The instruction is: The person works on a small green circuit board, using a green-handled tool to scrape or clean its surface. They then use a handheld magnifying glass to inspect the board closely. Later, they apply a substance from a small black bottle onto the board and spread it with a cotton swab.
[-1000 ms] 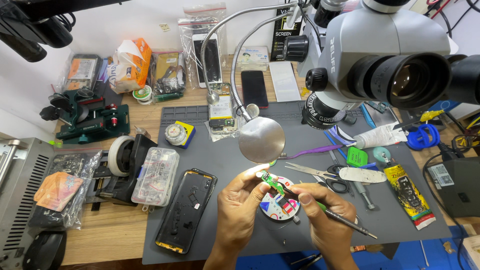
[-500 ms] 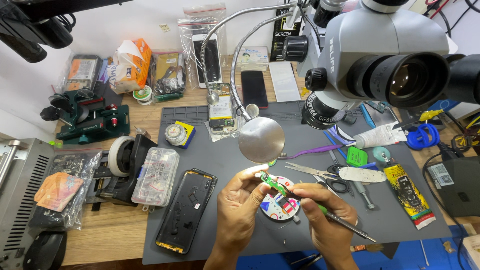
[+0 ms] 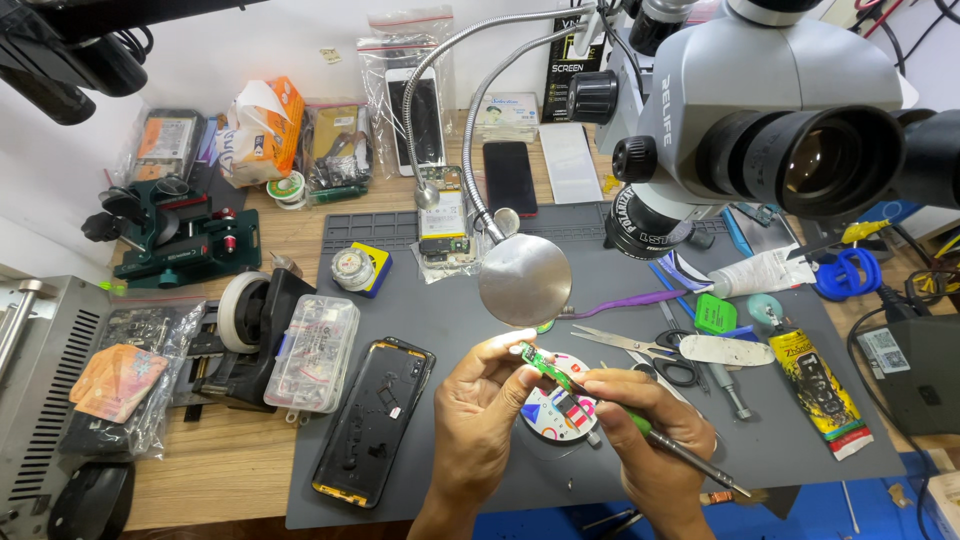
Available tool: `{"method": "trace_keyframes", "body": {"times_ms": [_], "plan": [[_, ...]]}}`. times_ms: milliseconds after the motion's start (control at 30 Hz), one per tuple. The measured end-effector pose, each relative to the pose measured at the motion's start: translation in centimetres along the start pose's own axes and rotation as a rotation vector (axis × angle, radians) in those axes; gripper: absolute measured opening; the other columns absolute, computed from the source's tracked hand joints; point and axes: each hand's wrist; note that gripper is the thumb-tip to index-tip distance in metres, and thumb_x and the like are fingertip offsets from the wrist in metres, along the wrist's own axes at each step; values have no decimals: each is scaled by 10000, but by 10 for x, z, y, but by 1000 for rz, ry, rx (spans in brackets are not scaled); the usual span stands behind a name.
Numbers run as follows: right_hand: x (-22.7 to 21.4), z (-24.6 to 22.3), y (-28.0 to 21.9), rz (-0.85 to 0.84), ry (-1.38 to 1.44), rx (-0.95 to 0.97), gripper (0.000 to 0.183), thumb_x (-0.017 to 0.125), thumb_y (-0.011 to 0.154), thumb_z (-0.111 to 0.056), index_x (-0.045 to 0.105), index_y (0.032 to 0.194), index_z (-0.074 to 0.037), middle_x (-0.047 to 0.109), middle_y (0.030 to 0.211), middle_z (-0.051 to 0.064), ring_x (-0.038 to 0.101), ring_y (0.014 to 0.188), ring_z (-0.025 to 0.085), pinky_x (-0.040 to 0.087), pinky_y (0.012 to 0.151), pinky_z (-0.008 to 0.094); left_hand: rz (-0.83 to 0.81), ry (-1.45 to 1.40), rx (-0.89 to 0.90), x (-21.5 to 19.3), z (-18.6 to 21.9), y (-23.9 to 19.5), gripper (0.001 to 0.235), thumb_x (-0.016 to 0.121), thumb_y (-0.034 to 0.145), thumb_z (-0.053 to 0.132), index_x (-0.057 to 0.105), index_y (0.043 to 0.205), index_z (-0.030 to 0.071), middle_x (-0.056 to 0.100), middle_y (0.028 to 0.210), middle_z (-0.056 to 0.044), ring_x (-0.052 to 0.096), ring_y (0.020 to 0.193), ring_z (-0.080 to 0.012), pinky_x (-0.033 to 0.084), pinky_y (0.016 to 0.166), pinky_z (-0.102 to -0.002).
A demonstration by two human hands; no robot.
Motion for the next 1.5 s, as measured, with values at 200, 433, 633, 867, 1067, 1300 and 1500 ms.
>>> {"method": "trace_keyframes", "body": {"times_ms": [200,433,633,867,1067,1300,1500], "plan": [[3,-14,4,-39,-168,-140,125,698,947,-197,749,978,-87,817,1028,116,816,950,208,620,950,286,14,11,-1,0,0,0,318,732,936,24,707,1248,-29,765,994,-173,724,892,-229,602,851,-330],[1,-10,5,8,-179,-59,89,728,915,-159,755,889,-79,822,946,115,823,875,214,641,865,286,31,52,-7,-1,-3,0,329,736,923,7,724,1249,-38,778,999,-168,720,907,-212,609,852,-327],[2,4,-2,74,-18,39,112,730,916,-124,756,883,-20,814,933,152,806,896,277,647,884,332,21,52,-18,-2,-3,0,332,724,931,-8,722,1260,-47,776,1013,-167,719,909,-197,602,837,-306],[2,4,-2,126,-31,177,133,735,897,-122,795,873,-6,829,920,134,798,917,251,628,879,319,23,78,-26,-2,-2,0,333,727,929,9,731,1259,-33,786,1015,-168,725,926,-205,617,851,-320],[4,6,-3,153,24,237,139,729,890,-96,805,899,21,825,897,152,786,901,244,627,844,306,24,95,-33,-1,-1,0,331,733,926,23,737,1252,-33,793,1013,-164,723,917,-200,613,849,-314],[3,17,-4,170,266,330,177,740,884,-108,795,904,59,813,895,199,780,884,289,633,880,369,9,89,-34,-3,-2,0,338,725,935,35,731,1264,-38,800,1025,-170,728,915,-202,618,845,-317],[-4,33,-9,119,536,311,262,754,947,-191,758,980,69,760,997,248,766,908,378,690,844,474,-23,56,-21,-1,3,-2,325,704,960,55,697,1271,-37,772,1015,-155,720,911,-211,602,852,-320]]}}
Point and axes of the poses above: each hand's wrist, its own y-axis towards the middle knuckle, its own x-axis out of the palm, z = x × y
